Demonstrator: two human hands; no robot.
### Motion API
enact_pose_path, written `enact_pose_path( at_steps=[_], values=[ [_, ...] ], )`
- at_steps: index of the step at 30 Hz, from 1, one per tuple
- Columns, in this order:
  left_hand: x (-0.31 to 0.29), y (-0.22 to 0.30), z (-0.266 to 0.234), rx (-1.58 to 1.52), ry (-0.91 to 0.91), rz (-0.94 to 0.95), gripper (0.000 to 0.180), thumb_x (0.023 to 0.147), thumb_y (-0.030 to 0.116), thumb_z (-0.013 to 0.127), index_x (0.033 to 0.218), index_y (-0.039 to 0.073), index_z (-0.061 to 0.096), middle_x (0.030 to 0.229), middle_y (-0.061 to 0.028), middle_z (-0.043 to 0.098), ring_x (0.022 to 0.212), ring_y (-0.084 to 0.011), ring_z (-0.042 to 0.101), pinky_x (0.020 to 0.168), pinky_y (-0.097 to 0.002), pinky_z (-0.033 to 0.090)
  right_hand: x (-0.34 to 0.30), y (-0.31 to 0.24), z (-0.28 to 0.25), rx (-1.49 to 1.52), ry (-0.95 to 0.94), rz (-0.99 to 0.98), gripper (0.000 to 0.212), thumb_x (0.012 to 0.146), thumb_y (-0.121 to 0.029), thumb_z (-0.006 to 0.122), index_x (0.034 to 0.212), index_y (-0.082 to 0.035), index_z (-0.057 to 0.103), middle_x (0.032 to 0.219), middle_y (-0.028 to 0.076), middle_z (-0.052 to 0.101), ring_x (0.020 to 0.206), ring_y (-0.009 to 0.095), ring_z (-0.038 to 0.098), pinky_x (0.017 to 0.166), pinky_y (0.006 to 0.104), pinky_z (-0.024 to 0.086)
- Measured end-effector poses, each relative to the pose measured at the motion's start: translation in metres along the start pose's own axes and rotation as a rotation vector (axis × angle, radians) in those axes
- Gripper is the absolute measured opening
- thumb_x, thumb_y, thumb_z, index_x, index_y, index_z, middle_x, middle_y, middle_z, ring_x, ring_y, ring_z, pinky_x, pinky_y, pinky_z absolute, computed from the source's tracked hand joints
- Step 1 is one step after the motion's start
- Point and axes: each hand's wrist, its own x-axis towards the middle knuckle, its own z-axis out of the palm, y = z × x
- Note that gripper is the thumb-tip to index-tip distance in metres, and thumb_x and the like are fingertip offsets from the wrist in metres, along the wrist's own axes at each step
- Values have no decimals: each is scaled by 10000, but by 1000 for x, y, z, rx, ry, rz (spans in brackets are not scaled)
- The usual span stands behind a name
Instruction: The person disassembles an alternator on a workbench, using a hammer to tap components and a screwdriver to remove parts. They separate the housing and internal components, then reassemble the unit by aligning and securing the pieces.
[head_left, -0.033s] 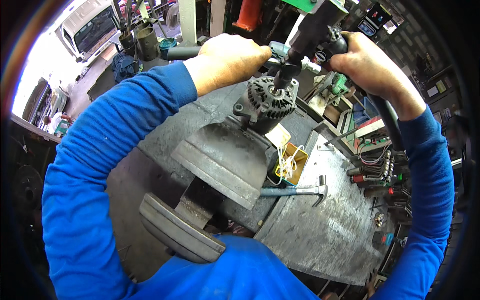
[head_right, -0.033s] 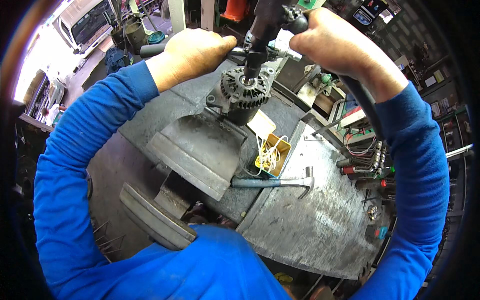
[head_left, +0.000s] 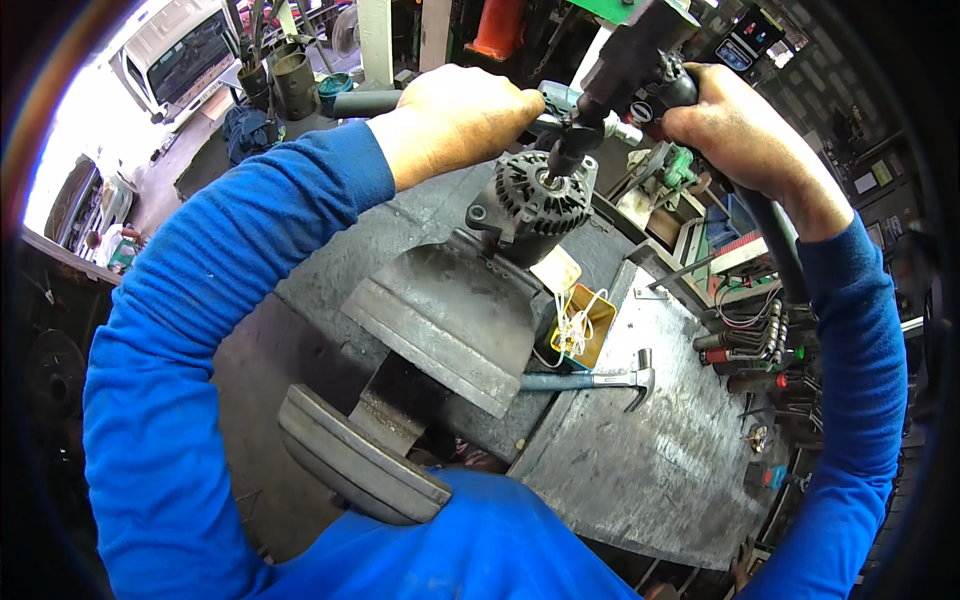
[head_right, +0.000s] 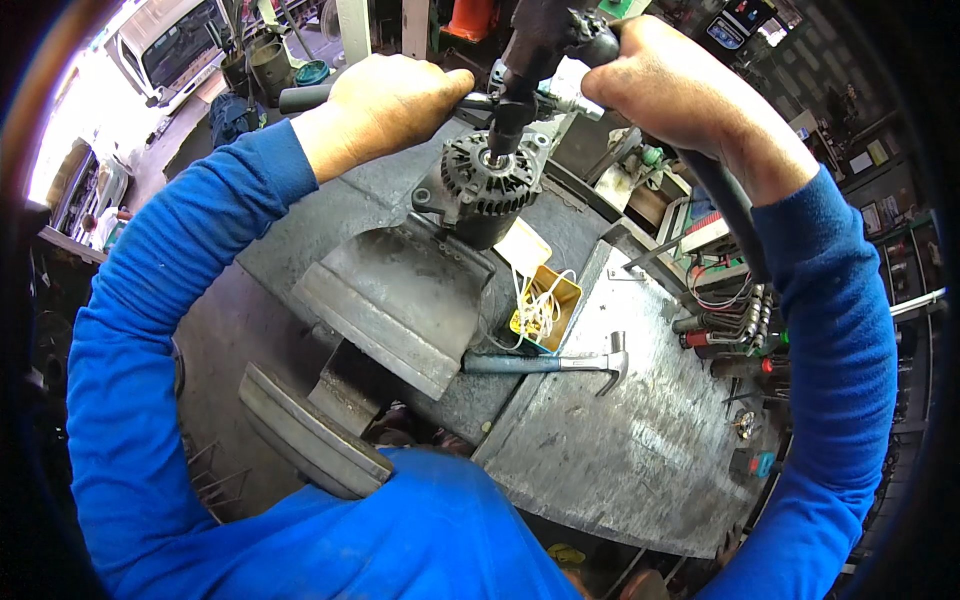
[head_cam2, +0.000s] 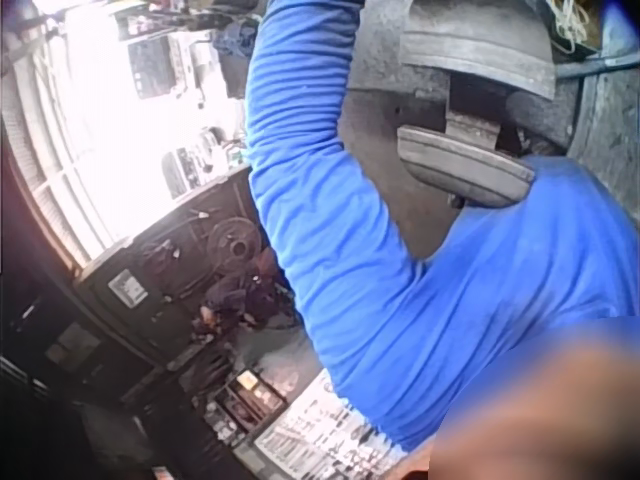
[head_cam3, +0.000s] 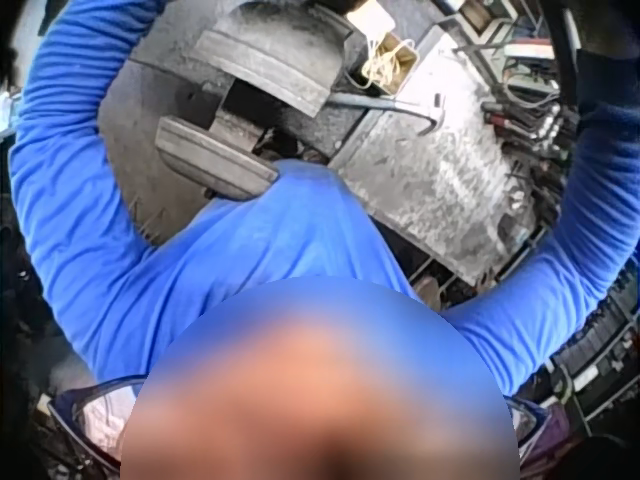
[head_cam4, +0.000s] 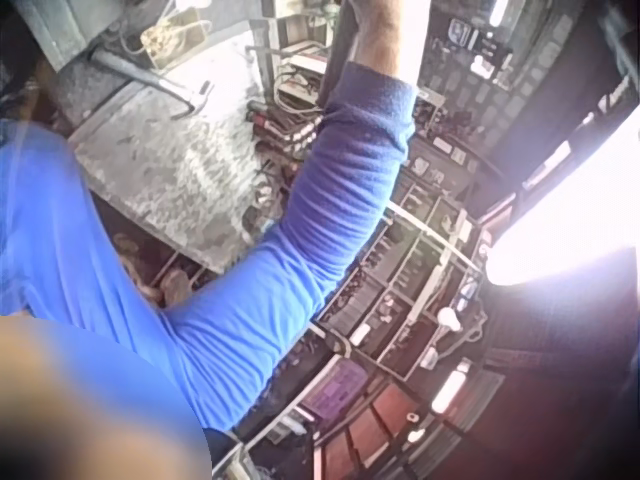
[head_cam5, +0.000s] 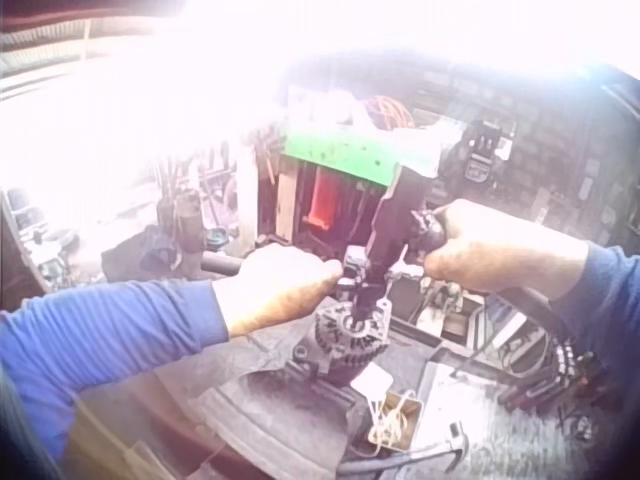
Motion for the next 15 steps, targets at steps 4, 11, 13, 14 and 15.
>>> enact_pose_path(
  at_steps=[4,11,13,14,15],
  values=[
    [4,-4,-9,-2,-19,21,158,974,223,651,1099,133,686,853,-159,754,843,-378,762,732,-494,615,-1,8,10,48,100,10,383,836,-214,702,1085,76,677,785,118,683,694,193,642,686,365,530],
    [20,-19,-28,-372,-362,12,314,969,281,713,1209,81,748,931,-196,767,907,-371,754,851,-488,581,0,5,8,39,50,-17,443,816,-172,688,1183,74,667,803,103,678,715,176,642,685,346,538],
    [18,-15,-25,-279,-329,-8,258,979,270,697,1157,93,758,902,-191,766,866,-380,760,812,-493,602,-1,2,4,62,30,-75,459,815,-178,692,1200,72,670,808,101,679,716,182,643,689,343,544],
    [18,-13,-23,-207,-298,-13,244,981,267,692,1146,101,758,905,-185,769,868,-377,762,815,-493,607,-3,0,0,82,38,-83,509,812,-180,693,1257,64,656,857,96,692,727,189,651,691,342,558],
    [18,-12,-21,-144,-276,-21,230,983,264,686,1136,108,758,908,-179,771,870,-375,764,819,-493,612,-5,-2,-4,54,141,-77,503,814,-179,697,1263,43,648,887,85,694,732,163,649,657,325,552]
  ],
)
